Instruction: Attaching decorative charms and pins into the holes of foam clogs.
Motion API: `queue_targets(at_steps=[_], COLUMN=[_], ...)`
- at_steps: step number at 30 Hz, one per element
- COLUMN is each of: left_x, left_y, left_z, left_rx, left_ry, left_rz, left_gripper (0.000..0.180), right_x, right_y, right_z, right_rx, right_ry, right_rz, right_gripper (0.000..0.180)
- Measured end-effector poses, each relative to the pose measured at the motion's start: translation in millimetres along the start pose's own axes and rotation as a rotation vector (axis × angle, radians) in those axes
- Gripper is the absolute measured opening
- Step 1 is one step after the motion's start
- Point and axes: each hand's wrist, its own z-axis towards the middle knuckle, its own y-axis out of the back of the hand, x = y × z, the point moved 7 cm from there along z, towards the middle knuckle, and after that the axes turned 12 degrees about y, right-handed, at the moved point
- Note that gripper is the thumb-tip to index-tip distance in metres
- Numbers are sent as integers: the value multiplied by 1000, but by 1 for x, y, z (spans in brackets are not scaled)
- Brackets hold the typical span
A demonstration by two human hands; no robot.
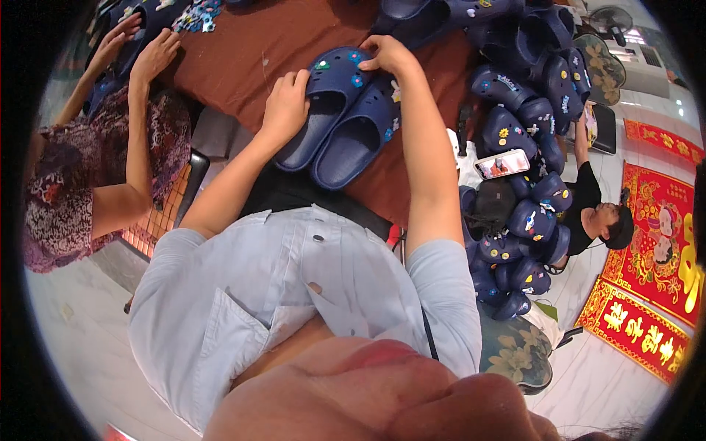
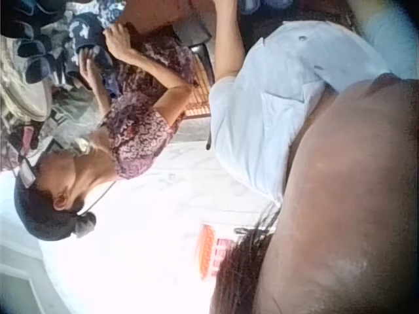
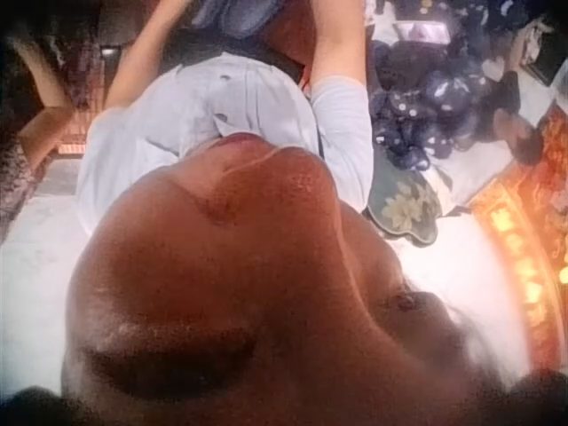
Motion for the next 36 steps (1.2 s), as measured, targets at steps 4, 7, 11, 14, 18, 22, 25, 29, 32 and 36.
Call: queue_targets(at_steps=[4, 7, 11, 14, 18, 22, 25, 29, 32, 36], left_x=[-5, -12, -1, 1, 1, 2, 3, 1, -2, 3], left_y=[1, 0, -2, -5, -5, -3, -4, -4, -4, 1], left_z=[0, 1, -2, -2, 3, 3, 1, 1, 3, -1], left_rx=[-42, -21, -29, -40, -44, -53, -64, -75, -51, -72], left_ry=[-56, -55, -35, -16, 1, -17, -20, -49, -52, -69], left_rz=[21, 10, -6, -42, -50, -42, -24, -33, -13, 9], left_gripper=[44, 45, 44, 44, 42, 42, 41, 41, 42, 43], right_x=[-10, -20, -6, -10, -23, -13, -3, -6, -14, -11], right_y=[0, 2, -1, -2, 11, 13, 8, 7, 3, -11], right_z=[-5, -6, -18, -37, -43, -39, -33, -27, -24, -23], right_rx=[-60, -81, -119, -164, -204, -215, -144, -144, -141, -169], right_ry=[-23, -28, 37, 66, 93, 93, 116, 115, 160, 218], right_rz=[21, 64, 172, 388, 531, 532, 410, 352, 349, 407], right_gripper=[59, 60, 59, 55, 45, 44, 45, 52, 55, 50])
